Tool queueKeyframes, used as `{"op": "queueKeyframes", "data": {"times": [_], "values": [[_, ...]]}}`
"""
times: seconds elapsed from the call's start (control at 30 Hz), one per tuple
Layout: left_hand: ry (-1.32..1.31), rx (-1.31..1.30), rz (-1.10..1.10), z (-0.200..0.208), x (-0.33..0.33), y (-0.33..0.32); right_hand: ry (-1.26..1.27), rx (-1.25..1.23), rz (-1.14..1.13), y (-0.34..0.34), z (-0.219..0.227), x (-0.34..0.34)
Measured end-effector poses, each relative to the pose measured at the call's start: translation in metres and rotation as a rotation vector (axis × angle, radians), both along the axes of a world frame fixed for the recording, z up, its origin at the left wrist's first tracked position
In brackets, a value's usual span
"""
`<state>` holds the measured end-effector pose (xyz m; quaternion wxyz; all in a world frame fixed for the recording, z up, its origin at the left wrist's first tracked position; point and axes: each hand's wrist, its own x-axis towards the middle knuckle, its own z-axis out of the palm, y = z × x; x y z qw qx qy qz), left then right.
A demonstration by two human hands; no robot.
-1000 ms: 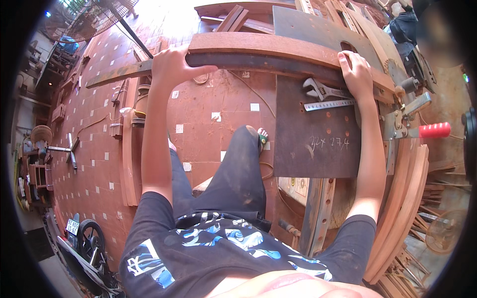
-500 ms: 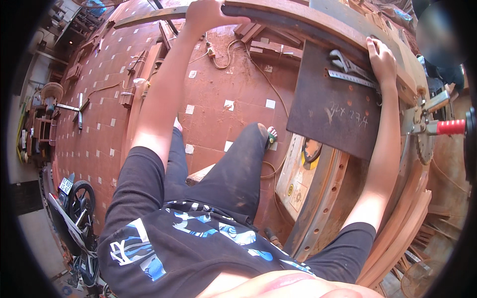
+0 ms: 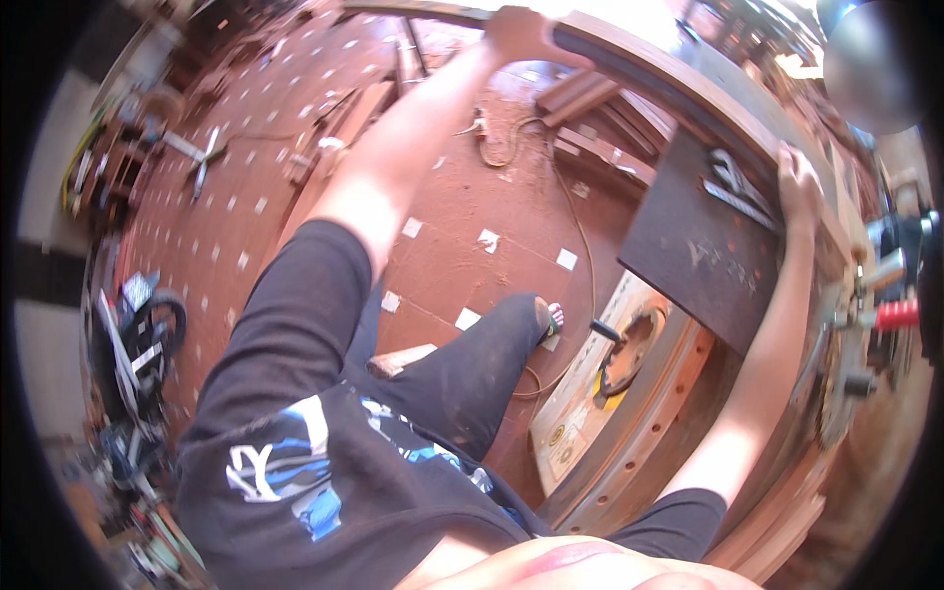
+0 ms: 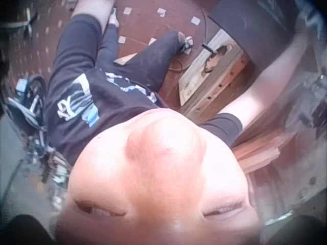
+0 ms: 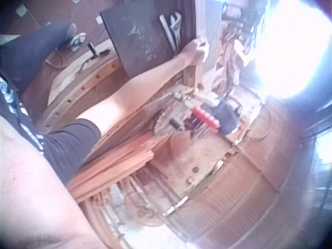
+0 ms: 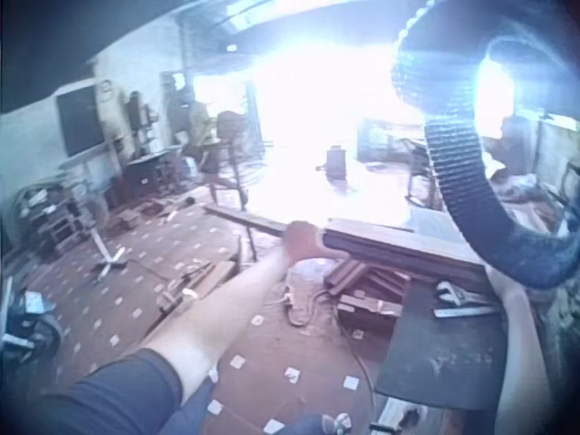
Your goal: The person repeatedly rubs a curved wooden piece against a stationary surface in a workshop, likely sanding or smoothing it. The hands hold the wood and move it back and forth along the surface throughout the clip.
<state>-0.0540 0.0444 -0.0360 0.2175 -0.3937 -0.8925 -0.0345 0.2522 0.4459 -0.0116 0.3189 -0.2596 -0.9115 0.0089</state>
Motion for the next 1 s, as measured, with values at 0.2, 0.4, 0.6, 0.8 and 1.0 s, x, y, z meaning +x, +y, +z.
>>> {"op": "queueKeyframes", "data": {"times": [0.2,0.4,0.6,0.8,1.0], "values": [[-0.046,0.141,-0.078,-0.004,0.012,0.005,-0.056,-0.124,-0.125,-0.008,0.006,-0.004],[-0.122,0.161,-0.060,0.003,0.024,0.001,-0.081,-0.096,-0.150,-0.003,0.002,-0.003],[-0.183,0.044,-0.035,0.015,0.031,-0.026,-0.097,-0.127,-0.123,-0.028,0.012,0.006],[-0.108,0.176,-0.079,0.018,0.043,-0.062,-0.088,-0.117,-0.096,-0.069,0.032,0.022],[-0.247,0.110,-0.108,0.037,0.055,-0.101,-0.071,-0.126,-0.030,-0.096,0.048,0.043]]}}
